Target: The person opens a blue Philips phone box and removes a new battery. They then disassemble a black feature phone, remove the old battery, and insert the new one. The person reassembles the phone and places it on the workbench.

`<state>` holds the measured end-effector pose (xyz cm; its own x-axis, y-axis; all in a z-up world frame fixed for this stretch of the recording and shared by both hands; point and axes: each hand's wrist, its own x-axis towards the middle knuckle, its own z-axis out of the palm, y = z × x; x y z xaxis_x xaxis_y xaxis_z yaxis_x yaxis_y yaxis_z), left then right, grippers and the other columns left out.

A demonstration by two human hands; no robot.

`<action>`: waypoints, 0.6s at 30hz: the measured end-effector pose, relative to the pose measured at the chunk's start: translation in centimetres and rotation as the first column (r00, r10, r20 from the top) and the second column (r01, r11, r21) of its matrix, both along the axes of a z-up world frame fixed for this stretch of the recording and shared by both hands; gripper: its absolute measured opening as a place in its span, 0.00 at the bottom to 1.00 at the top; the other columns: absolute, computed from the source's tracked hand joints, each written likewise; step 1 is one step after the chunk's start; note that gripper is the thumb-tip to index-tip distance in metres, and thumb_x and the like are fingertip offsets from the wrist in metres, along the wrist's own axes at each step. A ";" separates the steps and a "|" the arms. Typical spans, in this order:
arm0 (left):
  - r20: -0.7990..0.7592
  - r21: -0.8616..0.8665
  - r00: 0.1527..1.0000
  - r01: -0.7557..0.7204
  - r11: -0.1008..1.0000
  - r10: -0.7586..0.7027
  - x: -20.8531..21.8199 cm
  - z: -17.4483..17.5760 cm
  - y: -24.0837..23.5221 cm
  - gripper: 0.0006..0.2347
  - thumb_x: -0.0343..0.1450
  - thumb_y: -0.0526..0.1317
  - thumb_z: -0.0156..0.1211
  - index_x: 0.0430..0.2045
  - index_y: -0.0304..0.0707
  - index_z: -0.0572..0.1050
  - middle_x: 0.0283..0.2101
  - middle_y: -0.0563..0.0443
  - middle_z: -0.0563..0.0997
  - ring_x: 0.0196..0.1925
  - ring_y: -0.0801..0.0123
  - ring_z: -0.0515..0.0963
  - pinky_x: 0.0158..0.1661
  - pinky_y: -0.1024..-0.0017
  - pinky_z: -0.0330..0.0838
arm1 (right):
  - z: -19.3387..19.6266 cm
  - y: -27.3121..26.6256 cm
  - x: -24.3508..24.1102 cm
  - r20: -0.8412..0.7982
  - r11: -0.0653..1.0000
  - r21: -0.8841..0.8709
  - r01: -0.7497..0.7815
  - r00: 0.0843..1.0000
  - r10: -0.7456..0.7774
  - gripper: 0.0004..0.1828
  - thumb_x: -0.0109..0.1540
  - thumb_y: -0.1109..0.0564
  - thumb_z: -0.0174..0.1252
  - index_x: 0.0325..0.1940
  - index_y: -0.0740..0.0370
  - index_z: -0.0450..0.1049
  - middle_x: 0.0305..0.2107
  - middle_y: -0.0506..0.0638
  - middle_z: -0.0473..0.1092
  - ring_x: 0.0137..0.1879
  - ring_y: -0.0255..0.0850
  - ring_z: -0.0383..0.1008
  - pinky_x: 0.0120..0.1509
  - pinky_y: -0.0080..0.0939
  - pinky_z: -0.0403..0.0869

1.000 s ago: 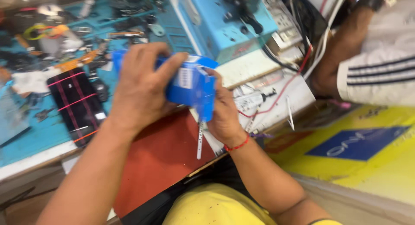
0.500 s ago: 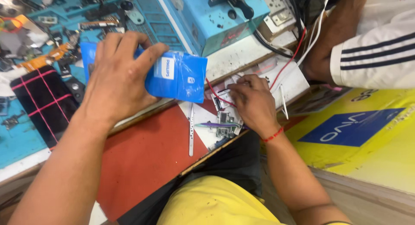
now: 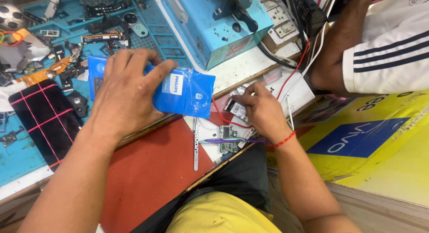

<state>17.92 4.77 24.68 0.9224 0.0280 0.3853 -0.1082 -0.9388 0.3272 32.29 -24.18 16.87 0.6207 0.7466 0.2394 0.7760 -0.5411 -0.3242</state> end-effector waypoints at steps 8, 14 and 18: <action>0.005 0.000 1.000 0.007 1.000 -0.007 0.1 -0.3 0.1 0.28 0.54 0.45 0.78 0.50 0.43 0.79 0.51 0.44 0.76 0.56 0.48 0.71 0.56 0.53 0.64 | 1.2 -0.1 3.1 0.005 0.982 -0.131 -0.139 0.990 0.141 0.13 0.55 0.60 0.67 0.43 0.47 0.85 0.33 0.47 0.70 0.36 0.45 0.75 0.38 0.46 0.73; -0.002 0.015 1.000 0.006 1.000 -0.006 0.7 -0.6 0.2 0.28 0.54 0.44 0.78 0.50 0.43 0.79 0.51 0.43 0.75 0.55 0.47 0.71 0.56 0.52 0.64 | 0.9 -1.7 3.1 -0.284 0.947 0.322 0.018 0.956 0.079 0.06 0.64 0.61 0.61 0.44 0.54 0.77 0.41 0.46 0.71 0.43 0.41 0.74 0.45 0.38 0.74; 0.004 0.013 1.000 0.027 1.000 -0.027 0.9 -1.1 0.5 0.29 0.54 0.42 0.78 0.53 0.42 0.79 0.52 0.42 0.75 0.56 0.47 0.70 0.58 0.52 0.63 | 1.6 -3.0 3.9 -0.186 0.989 0.144 0.035 0.983 -0.007 0.11 0.59 0.62 0.66 0.45 0.53 0.82 0.39 0.48 0.70 0.42 0.44 0.72 0.44 0.42 0.72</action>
